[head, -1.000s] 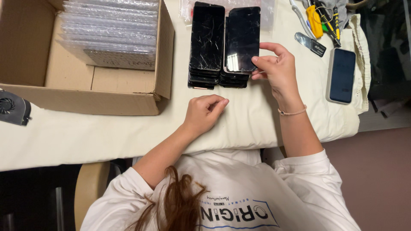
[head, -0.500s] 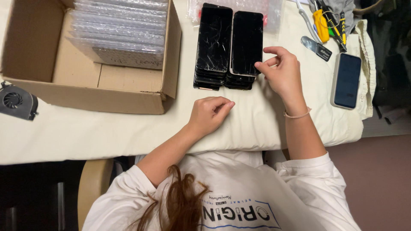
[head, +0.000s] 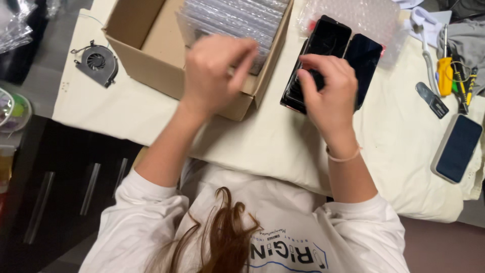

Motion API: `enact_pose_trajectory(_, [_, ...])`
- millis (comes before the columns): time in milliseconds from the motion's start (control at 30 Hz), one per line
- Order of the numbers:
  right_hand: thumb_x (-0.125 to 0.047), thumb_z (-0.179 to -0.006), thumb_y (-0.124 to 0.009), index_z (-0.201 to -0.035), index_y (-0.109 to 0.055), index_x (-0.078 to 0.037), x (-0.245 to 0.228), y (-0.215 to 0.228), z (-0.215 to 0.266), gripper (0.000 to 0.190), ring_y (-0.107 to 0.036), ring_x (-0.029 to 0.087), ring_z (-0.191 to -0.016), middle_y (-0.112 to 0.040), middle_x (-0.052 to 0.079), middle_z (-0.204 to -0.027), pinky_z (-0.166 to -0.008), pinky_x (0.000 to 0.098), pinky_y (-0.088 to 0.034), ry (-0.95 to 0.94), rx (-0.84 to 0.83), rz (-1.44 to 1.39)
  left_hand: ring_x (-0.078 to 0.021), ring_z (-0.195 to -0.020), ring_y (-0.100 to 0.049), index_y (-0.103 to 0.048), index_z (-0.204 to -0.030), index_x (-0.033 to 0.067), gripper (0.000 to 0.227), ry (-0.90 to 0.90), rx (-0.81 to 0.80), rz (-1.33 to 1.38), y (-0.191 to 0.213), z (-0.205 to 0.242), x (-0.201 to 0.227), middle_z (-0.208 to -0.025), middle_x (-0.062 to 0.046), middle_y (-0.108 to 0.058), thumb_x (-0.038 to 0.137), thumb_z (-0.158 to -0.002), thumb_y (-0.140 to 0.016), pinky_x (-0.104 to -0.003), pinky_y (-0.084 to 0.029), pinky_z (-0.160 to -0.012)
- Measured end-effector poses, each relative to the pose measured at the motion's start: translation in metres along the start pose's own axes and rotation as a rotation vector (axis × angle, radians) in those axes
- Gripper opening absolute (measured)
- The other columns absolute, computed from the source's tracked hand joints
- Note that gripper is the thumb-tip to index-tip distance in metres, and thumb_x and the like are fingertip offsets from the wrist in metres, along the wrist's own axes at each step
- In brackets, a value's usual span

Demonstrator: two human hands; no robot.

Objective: The person wraps several smartphones in bubble wrap and places them into a cardboard box. They handle each phone individually, wrapping it and stacking it inside the box.

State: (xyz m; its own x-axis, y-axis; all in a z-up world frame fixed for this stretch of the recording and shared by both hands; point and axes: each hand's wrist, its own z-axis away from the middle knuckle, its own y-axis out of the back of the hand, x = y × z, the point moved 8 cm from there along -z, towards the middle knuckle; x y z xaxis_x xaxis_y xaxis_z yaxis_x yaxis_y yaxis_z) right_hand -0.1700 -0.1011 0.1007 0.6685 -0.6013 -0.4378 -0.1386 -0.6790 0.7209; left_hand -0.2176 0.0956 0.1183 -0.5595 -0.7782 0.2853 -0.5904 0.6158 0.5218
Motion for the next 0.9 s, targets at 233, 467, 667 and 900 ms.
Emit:
enact_pose_trajectory(233, [-0.014,-0.094,-0.082,-0.118,-0.076,-0.013,-0.018,-0.096,-0.044,0.024,-0.063,0.029,-0.101,-0.073,0.003,-0.107,-0.111,0.054,-0.025,0.198,-0.174,0.188,-0.0268,-0.095,-0.063,-0.069,-0.098,0.0159,0.016,-0.022,-0.371,-0.517,-0.017,0.022,-0.109,-0.101,0.001,-0.071,0.021,-0.085,-0.077,-0.04,-0.043,-0.085])
enact_pose_trajectory(467, [-0.028,-0.08,-0.087,-0.104,-0.064,-0.015,-0.023,-0.124,-0.047,0.035,-0.063,0.031,-0.092,-0.072,-0.001,-0.092,-0.097,0.0536,-0.027,0.169,-0.423,0.409,-0.0283,-0.077,-0.069,-0.077,-0.082,0.0288,0.005,-0.015,-0.61,-0.459,-0.036,0.035,-0.134,-0.075,-0.001,-0.072,0.026,-0.082,-0.073,-0.043,-0.046,-0.089])
enact_pose_trajectory(667, [-0.039,-0.089,-0.076,-0.098,-0.072,-0.02,-0.012,-0.147,-0.045,0.021,-0.064,0.03,-0.094,-0.073,-0.002,-0.077,-0.102,0.0587,-0.024,0.025,-0.797,0.578,-0.0464,-0.075,-0.068,-0.081,-0.091,0.0213,0.016,0.26,-0.858,-0.246,-0.04,0.037,-0.148,-0.079,-0.018,-0.074,0.014,-0.082,-0.07,-0.054,-0.051,-0.064])
enact_pose_trajectory(900, [-0.022,-0.1,-0.07,-0.091,-0.063,-0.016,-0.014,-0.117,-0.05,0.013,-0.065,0.031,-0.082,-0.063,0.001,-0.071,-0.11,0.0583,-0.016,-0.013,-0.525,0.133,-0.0239,-0.075,-0.06,-0.076,-0.118,0.0083,0.032,0.105,-0.218,0.026,0.043,-0.007,-0.118,-0.103,-0.005,-0.075,0.008,-0.09,-0.09,-0.036,-0.044,-0.077])
